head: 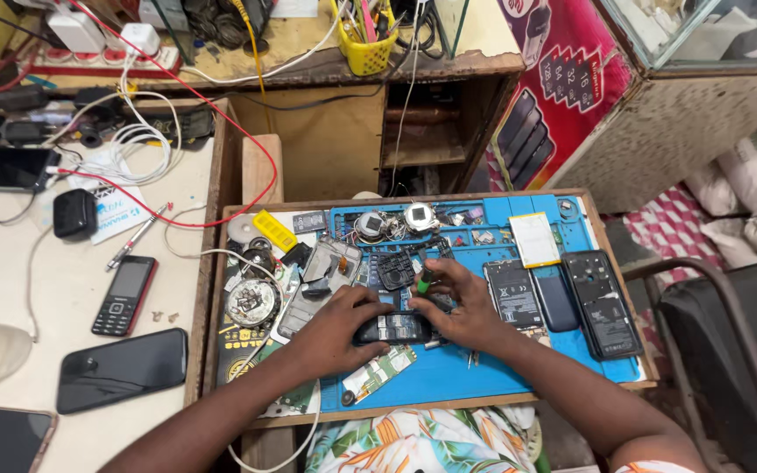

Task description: The person disassembles a feature phone using a green-handled screwdriver, removes the battery and keypad, and manipulates the internal circuit board. They then reassemble the phone by reinserting the battery and keypad and securing the casing.

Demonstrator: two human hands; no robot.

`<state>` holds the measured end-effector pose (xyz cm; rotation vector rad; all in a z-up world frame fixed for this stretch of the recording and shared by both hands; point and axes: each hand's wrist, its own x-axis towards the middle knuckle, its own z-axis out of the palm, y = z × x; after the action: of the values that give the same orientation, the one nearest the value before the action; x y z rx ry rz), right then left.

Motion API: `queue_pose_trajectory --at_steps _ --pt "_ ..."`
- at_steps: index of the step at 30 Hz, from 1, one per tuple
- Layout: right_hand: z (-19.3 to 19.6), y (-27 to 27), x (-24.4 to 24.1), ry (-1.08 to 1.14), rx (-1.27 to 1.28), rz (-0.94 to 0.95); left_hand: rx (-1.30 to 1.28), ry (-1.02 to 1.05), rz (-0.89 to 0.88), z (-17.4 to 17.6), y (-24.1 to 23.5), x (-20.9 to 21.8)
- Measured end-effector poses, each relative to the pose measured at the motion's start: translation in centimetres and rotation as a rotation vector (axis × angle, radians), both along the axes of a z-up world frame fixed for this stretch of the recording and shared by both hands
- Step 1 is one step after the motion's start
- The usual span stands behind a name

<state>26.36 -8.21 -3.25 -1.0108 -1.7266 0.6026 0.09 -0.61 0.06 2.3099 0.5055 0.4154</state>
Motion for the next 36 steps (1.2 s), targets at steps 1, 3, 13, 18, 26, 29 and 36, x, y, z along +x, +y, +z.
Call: queue_pose_trajectory --at_steps 1,3,13,18,26,29,36 --pt "0.0 0.0 0.1 0.010 -0.021 -0.005 -0.012 0.002 0.000 0.0 0.0 0.0" --pt "0.2 0.3 0.3 0.057 -0.047 0.043 -0.021 0.000 0.004 0.0 0.2 0.0" --pt "0.8 0.0 -0.2 0.038 0.003 -0.061 -0.001 -0.030 -0.015 0.1 0.1 -0.3" --pt "1.2 0.0 0.2 0.122 -0.037 -0.023 -0.003 -0.036 -0.013 -0.1 0.2 0.0" --pt "1.5 -0.4 -0.4 0.021 0.029 -0.126 0.017 -0.033 -0.021 -0.4 0.2 -0.1" --pt "1.4 0.0 -0.1 0.160 -0.059 0.008 0.015 -0.046 -0.014 -0.5 0.3 -0.1" --pt "0.3 0.0 0.3 0.195 0.098 0.067 0.005 -0.035 0.019 -0.5 -0.1 0.0"
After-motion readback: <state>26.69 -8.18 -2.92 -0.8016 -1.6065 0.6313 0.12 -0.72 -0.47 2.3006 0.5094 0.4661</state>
